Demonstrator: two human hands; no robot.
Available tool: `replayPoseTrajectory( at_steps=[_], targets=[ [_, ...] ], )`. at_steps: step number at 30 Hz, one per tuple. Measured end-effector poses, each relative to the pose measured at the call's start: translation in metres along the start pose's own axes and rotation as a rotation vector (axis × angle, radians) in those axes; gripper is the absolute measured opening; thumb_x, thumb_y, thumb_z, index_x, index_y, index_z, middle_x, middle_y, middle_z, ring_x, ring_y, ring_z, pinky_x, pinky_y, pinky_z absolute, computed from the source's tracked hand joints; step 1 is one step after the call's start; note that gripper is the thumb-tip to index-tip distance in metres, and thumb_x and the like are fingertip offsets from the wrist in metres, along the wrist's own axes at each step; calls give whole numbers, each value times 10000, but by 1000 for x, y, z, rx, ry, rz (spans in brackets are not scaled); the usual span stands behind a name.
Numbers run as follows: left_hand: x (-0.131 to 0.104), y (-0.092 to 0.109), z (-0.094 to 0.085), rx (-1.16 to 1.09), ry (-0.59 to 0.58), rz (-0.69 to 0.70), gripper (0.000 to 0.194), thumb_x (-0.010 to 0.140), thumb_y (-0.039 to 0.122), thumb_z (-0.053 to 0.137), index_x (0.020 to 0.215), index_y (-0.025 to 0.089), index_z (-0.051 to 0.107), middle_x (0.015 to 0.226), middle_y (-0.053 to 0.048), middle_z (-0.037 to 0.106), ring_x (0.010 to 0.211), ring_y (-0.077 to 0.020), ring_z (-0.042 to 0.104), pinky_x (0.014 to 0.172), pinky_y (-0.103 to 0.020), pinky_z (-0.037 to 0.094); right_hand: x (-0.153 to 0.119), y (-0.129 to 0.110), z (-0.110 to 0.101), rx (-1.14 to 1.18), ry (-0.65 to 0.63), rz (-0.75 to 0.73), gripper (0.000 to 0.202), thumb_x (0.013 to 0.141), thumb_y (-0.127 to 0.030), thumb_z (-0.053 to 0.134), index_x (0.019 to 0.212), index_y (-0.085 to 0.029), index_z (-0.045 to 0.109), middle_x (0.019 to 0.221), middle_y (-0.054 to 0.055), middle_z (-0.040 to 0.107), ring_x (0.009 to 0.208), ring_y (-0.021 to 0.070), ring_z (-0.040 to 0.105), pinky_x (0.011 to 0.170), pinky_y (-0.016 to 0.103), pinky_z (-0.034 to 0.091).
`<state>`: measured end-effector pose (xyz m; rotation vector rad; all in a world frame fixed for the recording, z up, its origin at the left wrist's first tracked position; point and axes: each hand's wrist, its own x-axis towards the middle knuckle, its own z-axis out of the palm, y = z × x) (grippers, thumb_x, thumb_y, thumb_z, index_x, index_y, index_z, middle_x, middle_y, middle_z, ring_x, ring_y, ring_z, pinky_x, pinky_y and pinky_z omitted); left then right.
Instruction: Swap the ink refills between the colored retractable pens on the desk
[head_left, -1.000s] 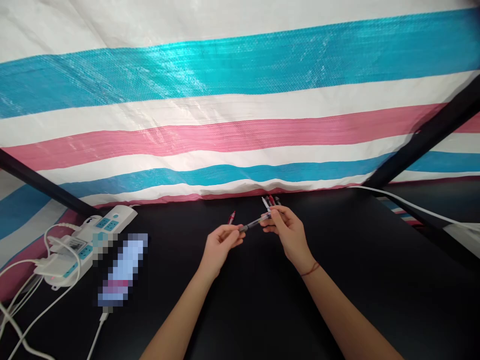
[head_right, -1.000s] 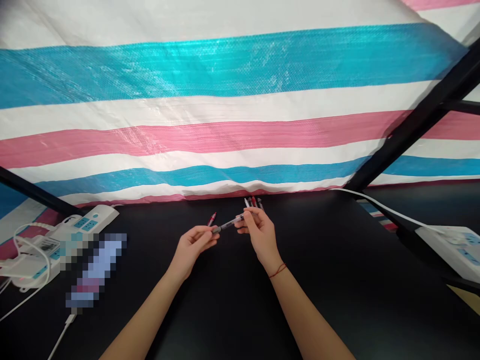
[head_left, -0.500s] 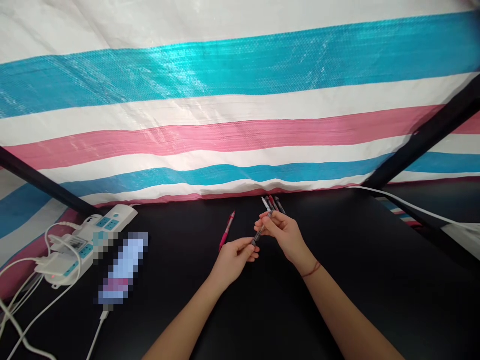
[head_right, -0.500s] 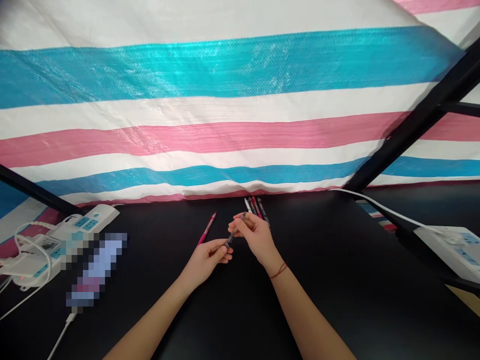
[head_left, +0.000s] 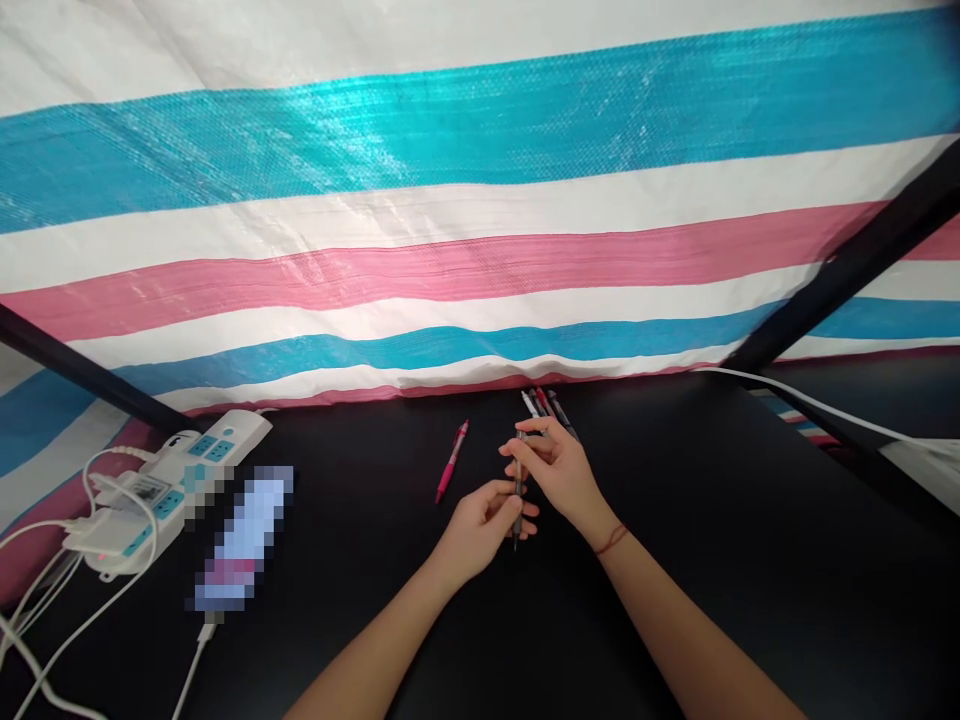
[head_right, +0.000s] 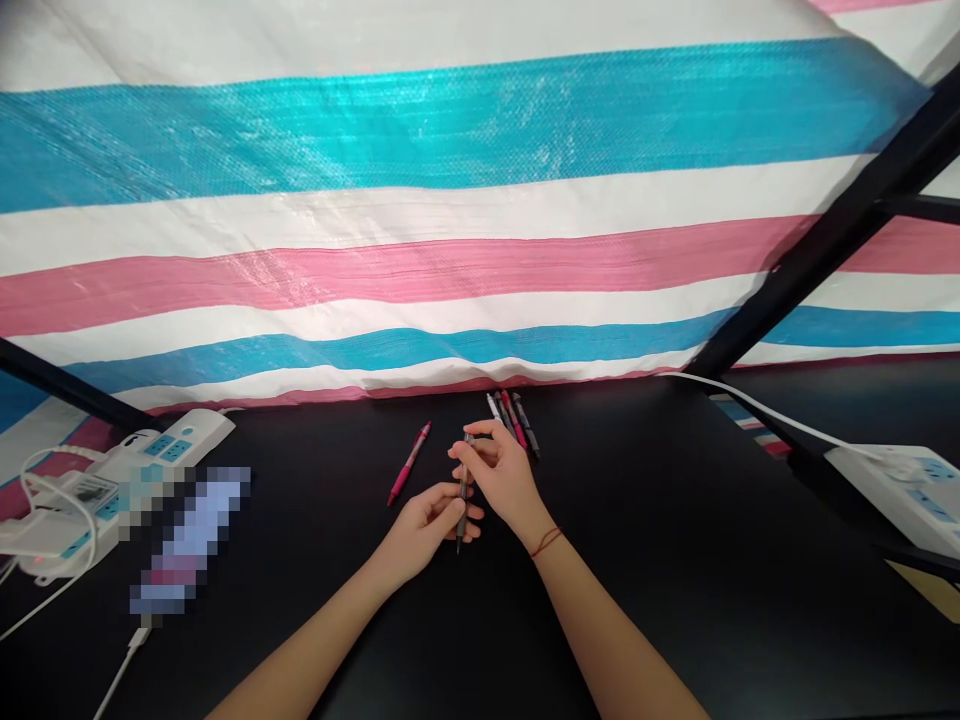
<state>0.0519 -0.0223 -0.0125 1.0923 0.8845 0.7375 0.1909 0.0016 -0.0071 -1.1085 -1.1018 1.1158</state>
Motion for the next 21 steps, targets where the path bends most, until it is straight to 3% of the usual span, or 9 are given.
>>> replayPoseTrajectory(
  at_steps=[5,9,21],
  targets=[
    [4,-3,0,-74,2,-30,428,688,488,705,906,130,620,805,-90,681,666,-166,646,679,-314,499,1,1,0,24,-21,17,393,695,-493,681,884,-205,493,690,25,689,526,171,652,419,264,506],
    [5,-4,-1,-124,13,-51,425,674,489,715,884,134,613,797,-83,685,654,-161,646,668,-303,499,2,2,-1,44,-48,45,451,700,-483,682,992,-208,477,762,36,703,566,175,667,457,277,523],
    [4,-2,1,-88,11,-64,502,619,542,729,883,133,608,790,-78,685,653,-155,639,671,-300,487,2,-2,-3,33,-59,78,390,689,-455,698,911,-198,506,715,27,701,548,176,670,451,275,528]
  ],
)
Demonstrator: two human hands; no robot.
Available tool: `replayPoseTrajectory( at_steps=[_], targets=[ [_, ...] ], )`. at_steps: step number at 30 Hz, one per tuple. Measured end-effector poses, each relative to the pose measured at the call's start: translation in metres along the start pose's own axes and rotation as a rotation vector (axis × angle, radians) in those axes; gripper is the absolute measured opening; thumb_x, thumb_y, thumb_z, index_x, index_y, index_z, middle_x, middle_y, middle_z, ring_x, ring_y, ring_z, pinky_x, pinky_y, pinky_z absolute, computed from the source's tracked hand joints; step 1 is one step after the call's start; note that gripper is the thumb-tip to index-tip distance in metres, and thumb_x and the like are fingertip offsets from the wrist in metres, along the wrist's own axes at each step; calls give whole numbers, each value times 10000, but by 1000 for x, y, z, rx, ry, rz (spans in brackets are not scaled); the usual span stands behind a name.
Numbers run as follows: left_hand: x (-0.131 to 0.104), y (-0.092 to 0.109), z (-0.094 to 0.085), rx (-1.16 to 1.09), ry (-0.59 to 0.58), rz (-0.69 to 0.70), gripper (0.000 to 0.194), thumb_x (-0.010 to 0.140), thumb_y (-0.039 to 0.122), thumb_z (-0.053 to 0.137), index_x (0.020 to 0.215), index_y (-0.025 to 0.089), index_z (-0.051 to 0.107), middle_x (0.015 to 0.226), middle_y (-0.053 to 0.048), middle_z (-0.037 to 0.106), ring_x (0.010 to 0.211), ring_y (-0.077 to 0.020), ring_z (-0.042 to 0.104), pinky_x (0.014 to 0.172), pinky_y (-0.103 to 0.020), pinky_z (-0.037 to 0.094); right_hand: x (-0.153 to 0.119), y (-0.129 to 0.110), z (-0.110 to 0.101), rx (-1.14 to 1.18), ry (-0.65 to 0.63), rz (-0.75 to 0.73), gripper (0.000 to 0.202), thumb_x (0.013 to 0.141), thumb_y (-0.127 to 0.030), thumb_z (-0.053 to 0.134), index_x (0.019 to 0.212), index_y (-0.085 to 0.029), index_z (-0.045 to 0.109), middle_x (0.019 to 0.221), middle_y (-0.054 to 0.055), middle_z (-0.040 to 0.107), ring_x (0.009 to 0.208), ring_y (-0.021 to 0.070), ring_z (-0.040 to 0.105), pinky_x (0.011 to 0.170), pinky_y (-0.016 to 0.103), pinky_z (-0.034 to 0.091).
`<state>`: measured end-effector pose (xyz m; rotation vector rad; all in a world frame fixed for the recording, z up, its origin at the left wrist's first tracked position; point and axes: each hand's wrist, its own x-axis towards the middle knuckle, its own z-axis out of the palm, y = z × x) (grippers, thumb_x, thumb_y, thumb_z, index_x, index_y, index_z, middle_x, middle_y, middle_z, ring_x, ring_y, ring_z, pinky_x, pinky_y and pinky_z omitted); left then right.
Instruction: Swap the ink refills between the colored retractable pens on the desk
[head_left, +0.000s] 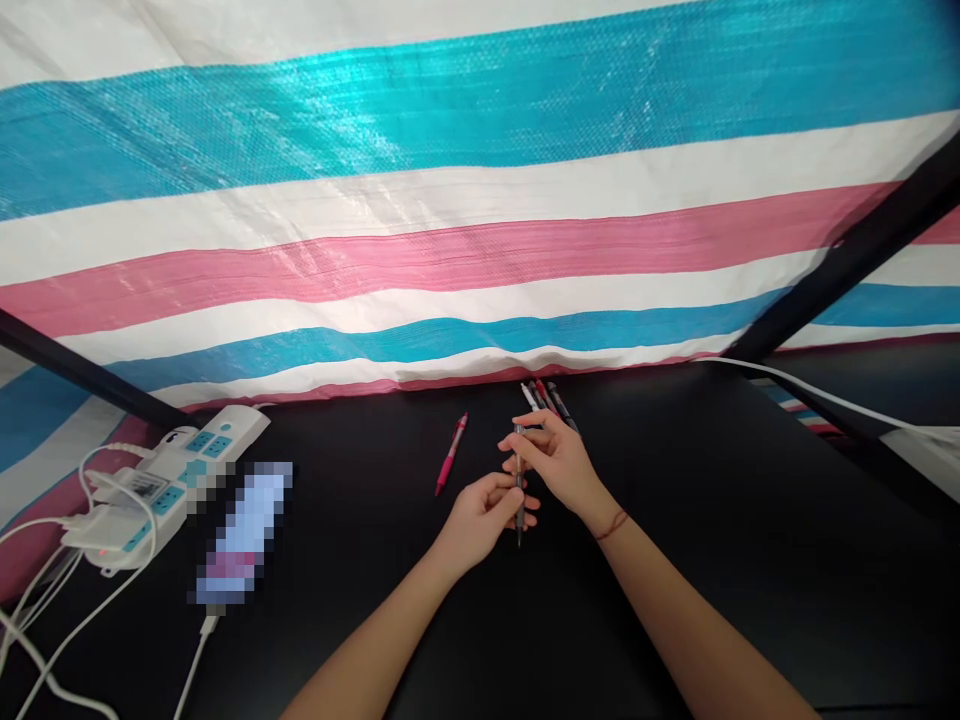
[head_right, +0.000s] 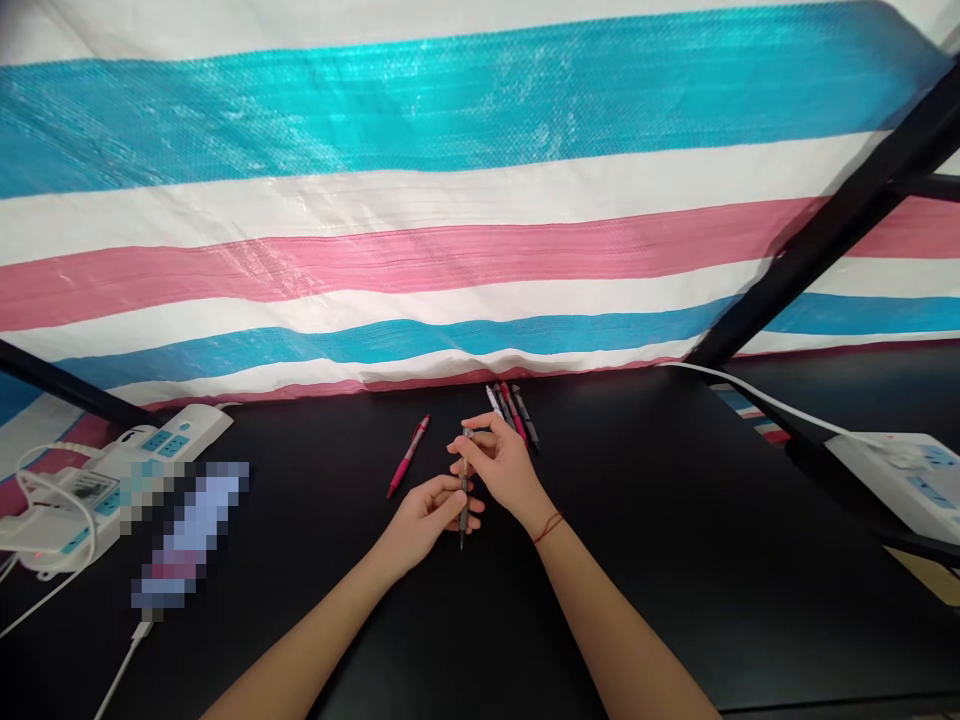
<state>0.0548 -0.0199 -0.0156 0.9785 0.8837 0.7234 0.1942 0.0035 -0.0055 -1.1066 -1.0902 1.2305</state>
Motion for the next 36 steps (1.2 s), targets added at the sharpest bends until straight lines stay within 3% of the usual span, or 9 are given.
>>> replayPoseTrajectory(
  at_steps=[4,16,21,25,36],
  targets=[
    [0,0,0,0,2,-5,529,608,564,724,892,133,606,797,-76,684,658,-153,636,677,-302,485,0,2,-1,20,-7,17,428,693,-440,701,987,-204,499,757,36,711,581,181,679,449,269,527],
    [2,-2,-2,16,-18,-8,559,603,581,720,901,127,589,814,-77,678,676,-157,637,706,-319,482,-1,1,1,-17,-3,-24,392,681,-456,707,911,-196,524,734,40,708,569,191,677,449,279,524],
    [1,-2,-2,28,-19,6,550,633,579,702,927,128,591,831,-84,678,671,-158,636,692,-316,477,-1,1,0,-7,-1,-9,448,670,-445,720,993,-208,518,712,25,701,590,201,683,444,273,518],
    [1,-2,-1,44,-22,11,556,631,584,700,925,124,595,839,-90,679,680,-159,635,704,-322,480,-1,-1,1,-19,12,-19,388,671,-443,717,907,-202,528,711,27,700,568,190,674,461,284,527],
    [0,-1,-1,40,-19,18,532,660,569,685,931,119,596,841,-95,678,668,-160,639,686,-317,485,-1,3,1,-13,0,-44,412,693,-408,709,998,-207,517,687,9,684,575,186,670,449,271,515]
  ],
)
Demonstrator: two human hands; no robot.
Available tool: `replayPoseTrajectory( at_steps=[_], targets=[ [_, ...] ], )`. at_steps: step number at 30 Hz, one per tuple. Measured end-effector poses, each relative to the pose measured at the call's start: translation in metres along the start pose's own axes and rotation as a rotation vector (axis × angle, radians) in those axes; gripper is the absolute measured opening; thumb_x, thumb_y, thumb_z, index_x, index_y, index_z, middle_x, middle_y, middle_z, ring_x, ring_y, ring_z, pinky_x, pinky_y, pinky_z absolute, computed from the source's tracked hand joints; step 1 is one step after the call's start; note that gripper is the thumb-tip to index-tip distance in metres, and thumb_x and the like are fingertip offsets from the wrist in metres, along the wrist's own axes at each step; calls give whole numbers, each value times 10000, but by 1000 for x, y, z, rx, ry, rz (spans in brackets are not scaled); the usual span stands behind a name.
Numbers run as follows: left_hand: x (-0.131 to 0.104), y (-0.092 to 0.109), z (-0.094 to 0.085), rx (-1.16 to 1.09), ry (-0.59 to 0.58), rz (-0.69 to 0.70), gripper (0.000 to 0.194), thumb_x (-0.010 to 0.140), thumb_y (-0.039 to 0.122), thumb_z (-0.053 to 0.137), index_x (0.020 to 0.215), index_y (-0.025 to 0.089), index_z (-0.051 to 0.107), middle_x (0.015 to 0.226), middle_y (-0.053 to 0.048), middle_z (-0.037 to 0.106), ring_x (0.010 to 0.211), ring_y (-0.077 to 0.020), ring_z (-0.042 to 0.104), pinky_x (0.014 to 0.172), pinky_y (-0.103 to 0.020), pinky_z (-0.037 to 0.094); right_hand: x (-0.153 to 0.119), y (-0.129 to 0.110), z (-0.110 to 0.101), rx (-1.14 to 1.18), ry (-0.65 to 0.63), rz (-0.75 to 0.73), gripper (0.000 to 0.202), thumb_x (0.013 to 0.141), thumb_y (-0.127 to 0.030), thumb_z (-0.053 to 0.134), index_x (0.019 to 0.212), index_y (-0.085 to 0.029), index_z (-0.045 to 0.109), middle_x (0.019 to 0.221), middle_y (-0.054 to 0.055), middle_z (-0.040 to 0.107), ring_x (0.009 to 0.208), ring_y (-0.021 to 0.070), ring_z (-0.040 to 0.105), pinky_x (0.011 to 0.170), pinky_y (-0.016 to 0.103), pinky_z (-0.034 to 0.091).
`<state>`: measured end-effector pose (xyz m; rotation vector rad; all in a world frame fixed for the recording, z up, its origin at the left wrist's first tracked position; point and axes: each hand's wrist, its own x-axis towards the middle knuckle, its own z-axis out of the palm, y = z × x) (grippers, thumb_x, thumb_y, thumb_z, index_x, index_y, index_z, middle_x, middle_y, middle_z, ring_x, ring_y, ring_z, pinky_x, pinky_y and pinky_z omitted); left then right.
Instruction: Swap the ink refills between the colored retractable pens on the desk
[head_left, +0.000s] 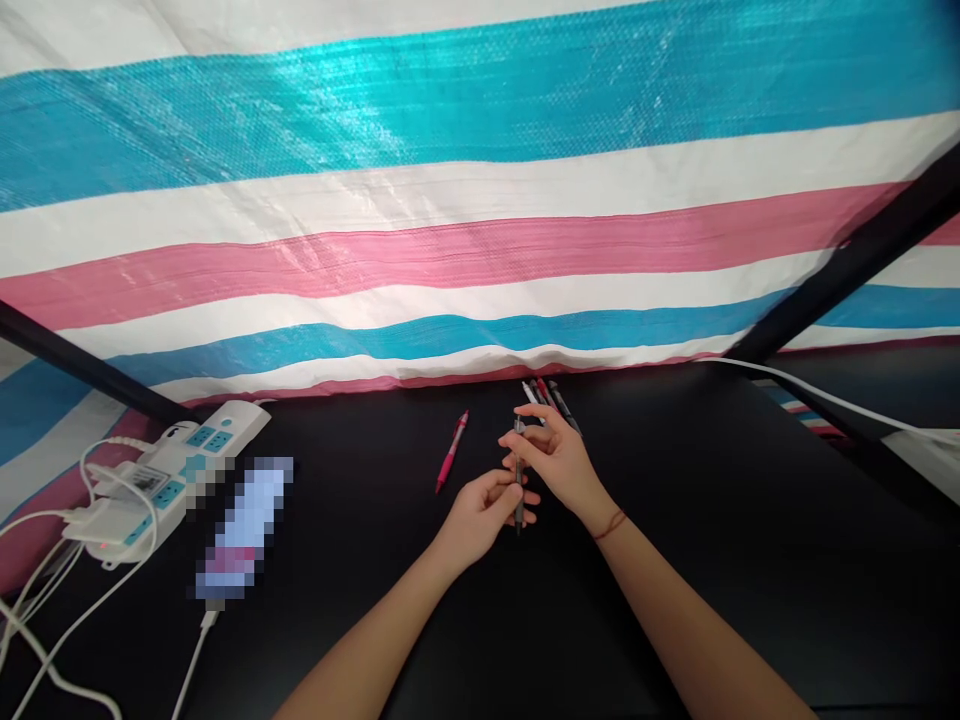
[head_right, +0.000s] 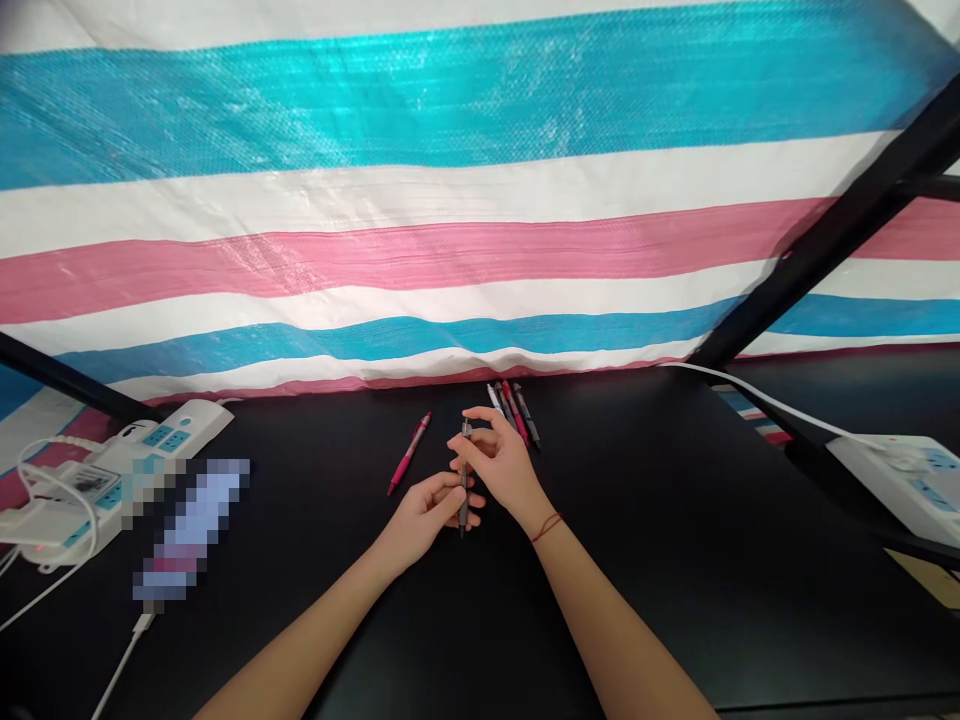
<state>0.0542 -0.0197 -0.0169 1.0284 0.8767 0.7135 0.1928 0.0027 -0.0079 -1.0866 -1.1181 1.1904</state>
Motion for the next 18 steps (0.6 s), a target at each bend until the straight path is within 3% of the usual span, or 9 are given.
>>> replayPoseTrajectory(
  at_steps=[6,13,18],
  targets=[
    [0,-1,0,12,-8,6,488,677,538,691,917,122,600,848,-95,676,686,-161,640,703,-318,481,0,0,0,-32,6,-15,361,690,-425,703,914,-202,529,679,13,680,554,181,663,449,271,511],
    [0,-1,-1,-4,-3,8,512,678,557,679,935,123,596,824,-86,672,669,-160,637,684,-317,486,0,-1,4,-8,-2,15,445,694,-411,704,1041,-210,511,701,4,670,582,175,663,441,246,496],
    [1,-2,-1,-9,-9,8,525,654,560,697,928,123,602,824,-85,673,677,-158,637,711,-326,487,-1,2,3,-14,25,-12,371,703,-442,689,928,-203,517,712,25,680,553,168,651,429,250,493]
  ],
)
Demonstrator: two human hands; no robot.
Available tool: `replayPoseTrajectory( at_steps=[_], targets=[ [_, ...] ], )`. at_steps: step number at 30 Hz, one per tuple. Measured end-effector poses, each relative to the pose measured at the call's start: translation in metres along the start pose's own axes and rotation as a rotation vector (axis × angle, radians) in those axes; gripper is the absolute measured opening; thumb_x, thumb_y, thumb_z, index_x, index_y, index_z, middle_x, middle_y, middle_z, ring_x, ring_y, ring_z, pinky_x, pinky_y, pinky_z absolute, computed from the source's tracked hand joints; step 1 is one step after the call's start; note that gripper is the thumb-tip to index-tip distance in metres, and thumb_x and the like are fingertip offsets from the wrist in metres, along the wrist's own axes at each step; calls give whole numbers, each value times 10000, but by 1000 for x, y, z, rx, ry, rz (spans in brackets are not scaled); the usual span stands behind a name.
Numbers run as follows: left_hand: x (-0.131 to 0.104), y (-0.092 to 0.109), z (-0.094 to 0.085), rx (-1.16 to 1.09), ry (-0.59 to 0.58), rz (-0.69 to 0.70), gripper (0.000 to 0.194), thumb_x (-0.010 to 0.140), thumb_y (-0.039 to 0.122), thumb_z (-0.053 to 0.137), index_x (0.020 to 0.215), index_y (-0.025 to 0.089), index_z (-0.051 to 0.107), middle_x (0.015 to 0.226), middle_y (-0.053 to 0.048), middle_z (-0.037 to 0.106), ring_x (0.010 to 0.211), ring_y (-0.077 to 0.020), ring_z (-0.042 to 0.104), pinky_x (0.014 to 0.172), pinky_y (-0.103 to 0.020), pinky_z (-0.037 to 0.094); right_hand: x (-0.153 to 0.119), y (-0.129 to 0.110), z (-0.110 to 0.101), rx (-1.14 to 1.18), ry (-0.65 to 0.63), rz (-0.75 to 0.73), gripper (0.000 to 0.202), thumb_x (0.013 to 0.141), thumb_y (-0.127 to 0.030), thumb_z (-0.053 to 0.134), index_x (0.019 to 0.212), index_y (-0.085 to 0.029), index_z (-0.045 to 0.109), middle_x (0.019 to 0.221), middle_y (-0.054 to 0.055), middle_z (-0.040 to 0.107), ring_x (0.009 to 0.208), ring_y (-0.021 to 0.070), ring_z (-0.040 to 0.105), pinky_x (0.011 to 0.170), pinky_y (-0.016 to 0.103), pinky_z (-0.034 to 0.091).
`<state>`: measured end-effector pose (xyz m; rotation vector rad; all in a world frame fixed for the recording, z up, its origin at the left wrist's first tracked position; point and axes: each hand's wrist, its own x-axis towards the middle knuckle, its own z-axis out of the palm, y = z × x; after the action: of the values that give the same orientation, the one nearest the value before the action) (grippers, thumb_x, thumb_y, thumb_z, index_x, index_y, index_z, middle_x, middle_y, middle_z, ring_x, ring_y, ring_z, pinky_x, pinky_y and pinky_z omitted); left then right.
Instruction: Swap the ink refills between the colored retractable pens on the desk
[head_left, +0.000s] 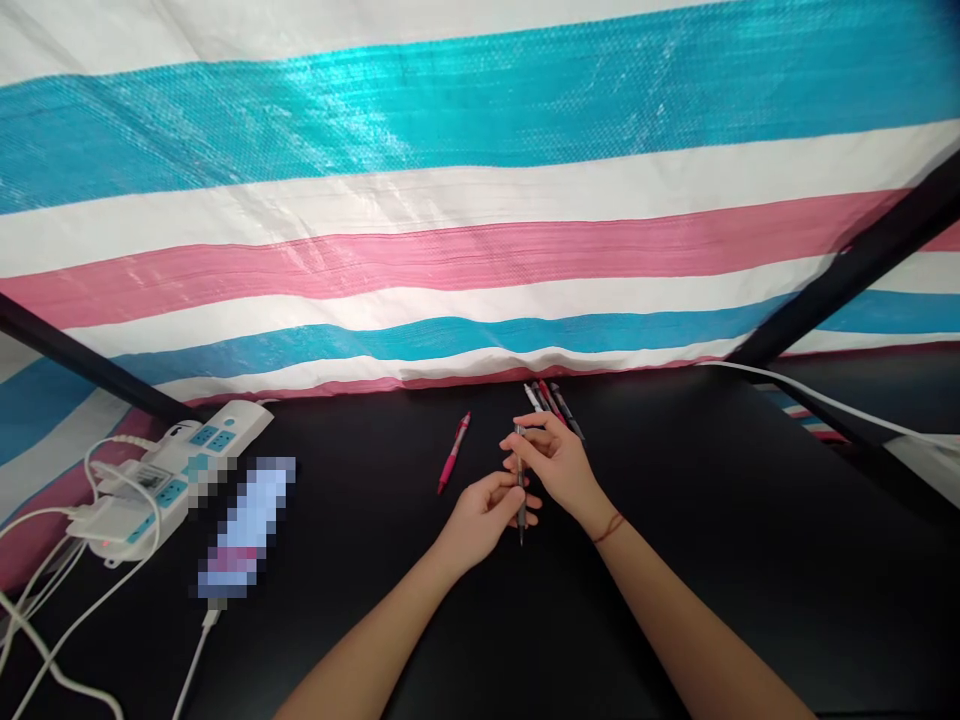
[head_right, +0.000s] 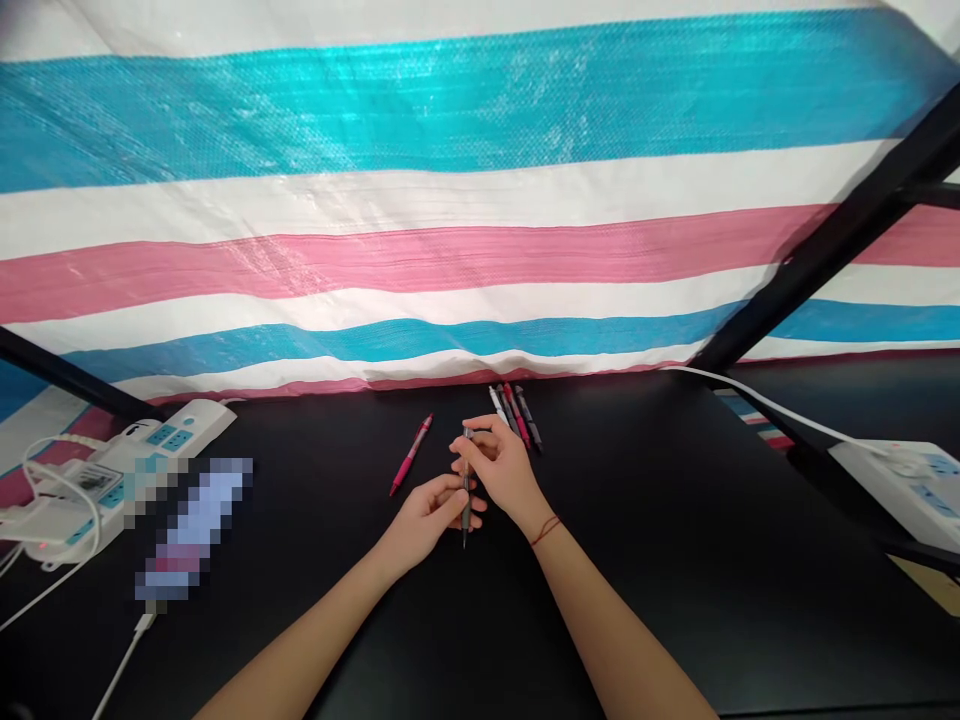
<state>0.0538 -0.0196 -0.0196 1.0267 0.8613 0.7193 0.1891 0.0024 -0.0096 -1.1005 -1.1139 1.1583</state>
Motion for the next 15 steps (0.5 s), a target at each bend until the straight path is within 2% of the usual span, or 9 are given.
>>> replayPoseTrajectory(
  at_steps=[2,4,6,8,11,15],
  targets=[
    [0,0,1,2,0,0,531,647,558,703,933,121,607,824,-89,677,670,-161,638,701,-325,489,0,1,-1,4,0,-21,374,707,-454,684,926,-204,513,732,33,681,563,170,651,441,259,502],
    [1,2,1,-12,32,16,527,662,549,695,959,122,612,839,-97,686,669,-167,643,693,-326,492,1,3,-1,12,-2,-46,406,740,-470,648,1015,-213,497,820,46,681,598,162,654,504,284,530],
    [1,5,0,-35,134,87,488,688,518,686,975,128,619,886,-104,695,734,-181,656,735,-327,493,1,5,-1,2,-19,-70,441,787,-487,583,1126,-233,460,955,62,653,643,147,649,572,307,543],
    [1,10,-3,-48,283,186,416,708,463,688,966,143,629,951,-98,694,857,-196,652,810,-322,483,1,6,0,-61,-63,-91,423,816,-474,543,1161,-243,462,1038,70,603,694,143,636,607,311,538],
    [0,15,-8,-93,429,255,340,714,400,694,954,167,634,971,-71,683,966,-209,625,855,-323,480,-3,3,4,-248,-160,-167,302,808,-389,580,1066,-235,556,1027,67,577,751,159,607,637,313,519],
    [-1,17,-12,-155,422,257,306,695,362,710,922,170,637,924,-40,664,923,-197,628,852,-333,494,-11,-2,14,-451,-206,-312,126,830,-294,550,912,-232,623,943,60,594,708,162,575,666,324,503]
  ],
)
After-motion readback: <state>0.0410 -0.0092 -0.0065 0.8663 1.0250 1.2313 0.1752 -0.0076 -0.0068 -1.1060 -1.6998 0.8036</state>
